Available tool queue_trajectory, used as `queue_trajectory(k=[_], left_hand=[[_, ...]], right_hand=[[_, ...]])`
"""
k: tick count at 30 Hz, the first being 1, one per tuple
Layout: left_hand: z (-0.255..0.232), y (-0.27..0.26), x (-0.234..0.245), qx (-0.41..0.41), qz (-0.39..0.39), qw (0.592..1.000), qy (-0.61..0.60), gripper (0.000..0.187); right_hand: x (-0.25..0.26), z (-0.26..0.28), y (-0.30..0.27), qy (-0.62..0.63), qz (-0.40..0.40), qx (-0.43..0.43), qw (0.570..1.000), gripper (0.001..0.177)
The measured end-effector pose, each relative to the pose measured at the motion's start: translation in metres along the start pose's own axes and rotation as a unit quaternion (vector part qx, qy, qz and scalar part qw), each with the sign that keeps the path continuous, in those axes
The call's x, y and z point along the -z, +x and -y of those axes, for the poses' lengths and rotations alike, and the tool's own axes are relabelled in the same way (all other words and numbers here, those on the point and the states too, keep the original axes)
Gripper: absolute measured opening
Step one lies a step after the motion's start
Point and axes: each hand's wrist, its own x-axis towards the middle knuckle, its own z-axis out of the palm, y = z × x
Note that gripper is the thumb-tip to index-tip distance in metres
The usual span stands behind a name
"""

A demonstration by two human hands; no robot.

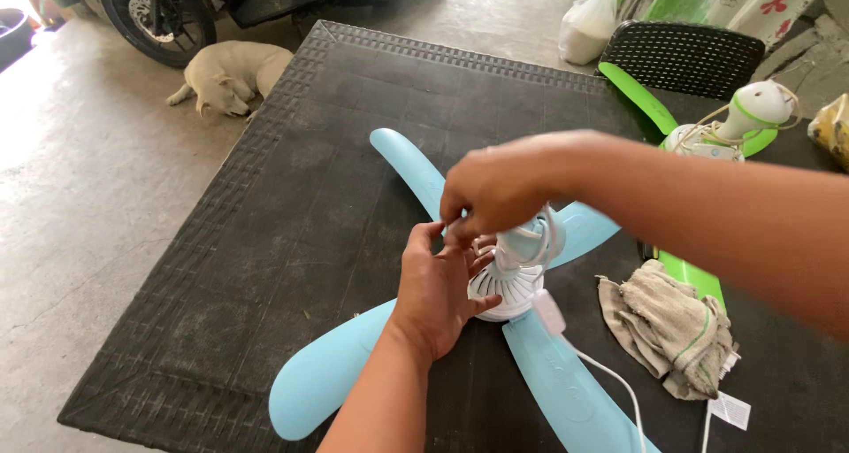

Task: The person wipes light blue fan blades with a cloth and attaches them one by one to a small electric fan motor on a table. The person secures each blade and then wraps the power cord around the fan body.

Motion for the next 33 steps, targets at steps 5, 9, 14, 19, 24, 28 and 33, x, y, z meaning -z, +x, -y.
queue_trajectory(k=[5,9,14,19,24,28,33], left_hand=[[0.005,-0.001,-0.001,-0.005,-0.014,0.995,0.096,0.077],[0.01,0.005,-0.004,-0.018,-0.052,0.983,0.176,0.064],[0.019,0.02,-0.003,-0.05,-0.102,0.974,0.195,0.047],[0.028,0.026,0.0,-0.078,-0.117,0.978,0.157,0.039],[0.031,0.03,-0.007,-0.139,-0.126,0.958,0.215,0.03],[0.026,0.032,-0.008,-0.15,-0.162,0.94,0.26,0.027],[0.025,0.032,-0.013,-0.138,-0.157,0.938,0.278,0.026]], right_hand=[[0.016,-0.03,0.027,0.058,0.09,-0.001,0.994,0.036],[0.022,-0.06,0.053,0.221,0.174,-0.05,0.958,0.029],[-0.001,-0.104,0.083,0.386,0.211,-0.114,0.891,0.026],[-0.051,-0.145,0.074,0.483,0.204,-0.111,0.844,0.026],[-0.086,-0.158,0.013,0.471,0.115,-0.093,0.869,0.029],[-0.117,-0.15,-0.043,0.55,0.077,-0.131,0.821,0.048],[-0.188,-0.111,-0.072,0.687,-0.127,-0.152,0.699,0.049]])
